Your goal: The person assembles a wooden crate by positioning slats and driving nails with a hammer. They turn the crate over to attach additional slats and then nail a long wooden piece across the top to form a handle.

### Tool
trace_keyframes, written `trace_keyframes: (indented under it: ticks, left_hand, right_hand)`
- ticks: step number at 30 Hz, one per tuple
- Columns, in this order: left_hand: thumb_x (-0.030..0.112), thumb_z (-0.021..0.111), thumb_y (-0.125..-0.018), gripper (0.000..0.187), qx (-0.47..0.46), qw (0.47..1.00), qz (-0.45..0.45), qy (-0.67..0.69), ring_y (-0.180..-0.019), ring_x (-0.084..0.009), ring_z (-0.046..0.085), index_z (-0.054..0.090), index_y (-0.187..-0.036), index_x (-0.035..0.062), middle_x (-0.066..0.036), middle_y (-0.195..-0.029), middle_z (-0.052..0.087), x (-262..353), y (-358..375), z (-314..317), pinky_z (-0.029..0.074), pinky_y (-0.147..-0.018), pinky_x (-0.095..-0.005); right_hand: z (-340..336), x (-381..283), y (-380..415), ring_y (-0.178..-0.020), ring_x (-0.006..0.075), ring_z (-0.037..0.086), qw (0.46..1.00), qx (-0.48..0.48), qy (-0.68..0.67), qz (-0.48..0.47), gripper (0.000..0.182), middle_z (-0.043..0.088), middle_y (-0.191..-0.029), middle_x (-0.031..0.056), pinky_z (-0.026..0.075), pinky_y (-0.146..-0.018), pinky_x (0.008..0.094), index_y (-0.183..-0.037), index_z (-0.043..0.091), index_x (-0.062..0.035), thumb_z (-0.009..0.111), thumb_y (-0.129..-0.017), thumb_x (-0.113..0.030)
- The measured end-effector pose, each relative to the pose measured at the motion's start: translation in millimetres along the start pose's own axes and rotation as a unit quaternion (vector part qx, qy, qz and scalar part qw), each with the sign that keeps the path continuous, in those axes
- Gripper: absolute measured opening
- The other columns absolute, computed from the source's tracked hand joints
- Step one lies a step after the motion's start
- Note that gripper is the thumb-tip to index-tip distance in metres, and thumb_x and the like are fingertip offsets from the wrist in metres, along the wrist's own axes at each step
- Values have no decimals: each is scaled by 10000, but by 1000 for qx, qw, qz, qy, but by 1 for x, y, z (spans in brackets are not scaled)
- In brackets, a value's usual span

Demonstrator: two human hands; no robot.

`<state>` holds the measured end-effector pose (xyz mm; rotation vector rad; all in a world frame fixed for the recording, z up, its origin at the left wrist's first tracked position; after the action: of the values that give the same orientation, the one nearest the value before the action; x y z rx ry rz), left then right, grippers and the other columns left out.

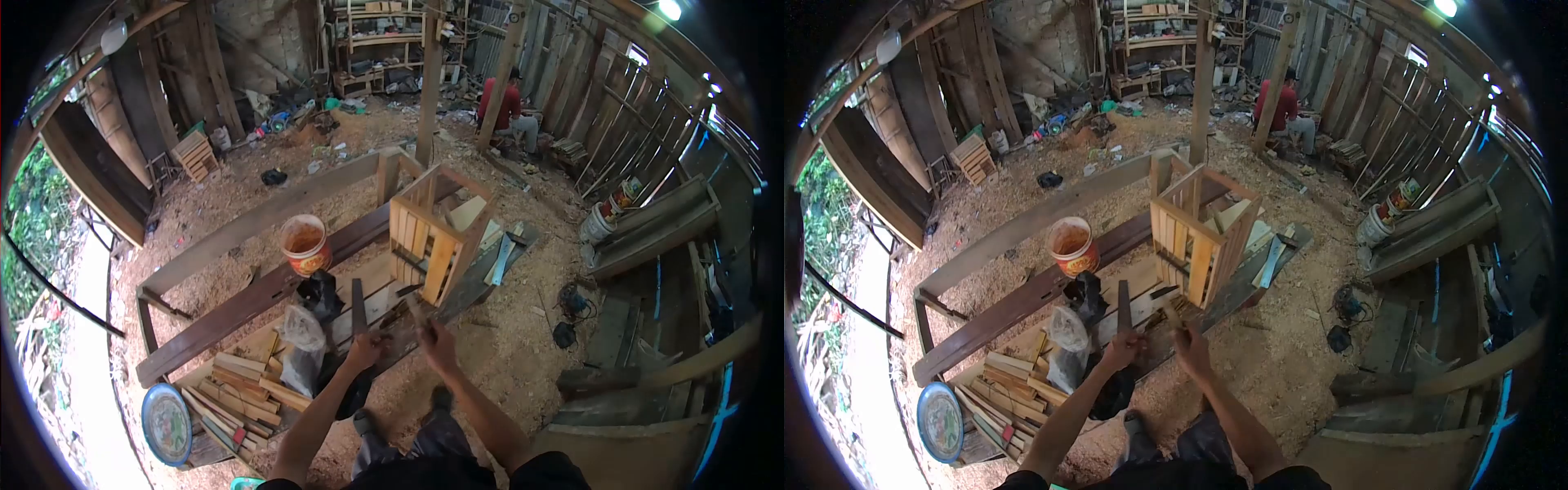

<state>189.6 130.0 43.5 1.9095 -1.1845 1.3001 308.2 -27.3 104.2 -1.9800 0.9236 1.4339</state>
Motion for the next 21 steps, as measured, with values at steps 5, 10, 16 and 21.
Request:
trace_keyframes:
  ticks: [5, 10, 16, 21]
  left_hand:
    - [139, 600, -879, 159, 87, 985, 11, 147, -637, -139, 602, 638, -981, 23, -56, -791, 668, 73, -73, 26, 479, -625, -303]
    - [151, 621, -877, 164, 149, 981, 86, 93, -751, -143, 610, 632, -965, 14, -65, -835, 662, 138, -148, 46, 483, -679, -300]
    - [179, 663, -851, 175, 218, 971, 73, 63, -741, -137, 590, 668, -966, 47, -58, -851, 663, 150, -198, 65, 465, -654, -285]
    - [145, 669, -839, 152, 208, 965, 116, 109, -672, -122, 540, 668, -936, 28, -51, -862, 641, 147, -220, 74, 432, -604, -269]
  right_hand:
    - [-111, 2, -68, -608, 133, 503, 999, 33, -11, -15, 265, 542, -713, 57, 417, -555, 325, -1094, 522, -3, 532, -921, -204]
    - [-166, 1, -127, -579, 168, 513, 989, 38, 120, -79, 314, 550, -702, 82, 416, -553, 342, -1162, 506, -6, 532, -929, -215]
    - [-178, -23, -148, -621, 228, 534, 967, -62, 228, -97, 364, 575, -767, 138, 420, -564, 356, -1247, 487, 1, 529, -922, -158]
    - [-173, 11, -164, -529, 229, 520, 979, -77, 152, -109, 368, 562, -676, 172, 407, -501, 369, -1232, 514, 16, 546, -889, -112]
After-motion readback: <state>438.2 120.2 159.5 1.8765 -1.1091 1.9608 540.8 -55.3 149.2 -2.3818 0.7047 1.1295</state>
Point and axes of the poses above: each hand's wrist, its own y-axis away from the middle knuckle, its own z-axis out of the palm, x = y × z, the point moved 6 cm from there along -y, towards the middle knuckle
